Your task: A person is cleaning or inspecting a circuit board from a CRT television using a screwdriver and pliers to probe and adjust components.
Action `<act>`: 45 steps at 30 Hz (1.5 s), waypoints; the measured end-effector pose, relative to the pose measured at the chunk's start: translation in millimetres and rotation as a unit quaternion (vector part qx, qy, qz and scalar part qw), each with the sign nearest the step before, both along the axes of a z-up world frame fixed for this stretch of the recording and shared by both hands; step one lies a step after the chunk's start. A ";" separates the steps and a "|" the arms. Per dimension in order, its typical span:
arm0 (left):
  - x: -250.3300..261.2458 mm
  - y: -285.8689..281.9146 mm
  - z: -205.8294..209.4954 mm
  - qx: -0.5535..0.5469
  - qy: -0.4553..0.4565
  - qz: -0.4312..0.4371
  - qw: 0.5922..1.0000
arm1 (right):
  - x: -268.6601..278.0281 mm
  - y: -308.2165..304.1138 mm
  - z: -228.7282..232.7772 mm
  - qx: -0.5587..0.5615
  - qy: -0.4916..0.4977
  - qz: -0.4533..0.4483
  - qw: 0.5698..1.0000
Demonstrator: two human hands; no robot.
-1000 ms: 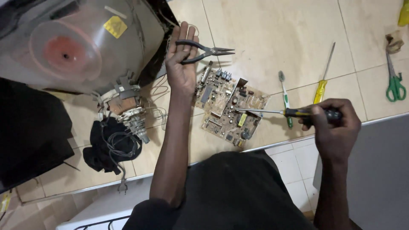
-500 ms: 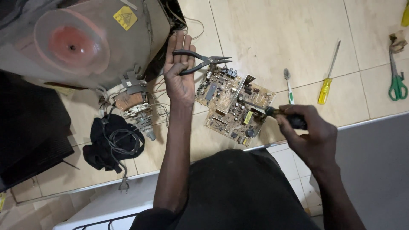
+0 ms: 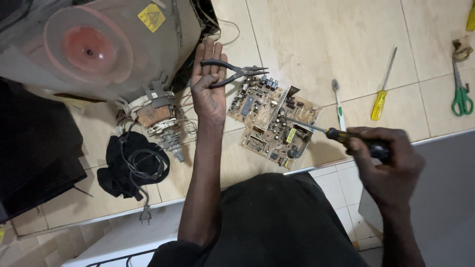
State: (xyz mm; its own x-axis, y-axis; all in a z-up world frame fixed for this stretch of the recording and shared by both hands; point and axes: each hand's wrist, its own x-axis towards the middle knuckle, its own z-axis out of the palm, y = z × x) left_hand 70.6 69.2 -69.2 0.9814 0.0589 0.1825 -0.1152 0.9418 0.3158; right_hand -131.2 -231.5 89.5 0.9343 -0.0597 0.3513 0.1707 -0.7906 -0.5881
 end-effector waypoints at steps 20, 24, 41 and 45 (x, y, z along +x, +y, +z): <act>71.6 -41.3 -14.0 0.144 0.286 0.072 0.944 | 76.6 -21.8 -77.5 0.353 -0.054 -0.204 0.911; 83.3 -43.0 -37.8 0.203 0.290 0.075 0.932 | 69.5 -18.7 -71.7 0.348 -0.047 -0.205 0.913; 89.2 -26.9 -69.0 0.173 0.276 0.041 0.945 | 25.8 -25.2 -3.4 0.308 -0.082 -0.139 0.938; 92.4 -25.2 -78.8 0.175 0.256 0.027 0.950 | 26.8 -18.1 -1.6 0.251 -0.076 -0.133 0.956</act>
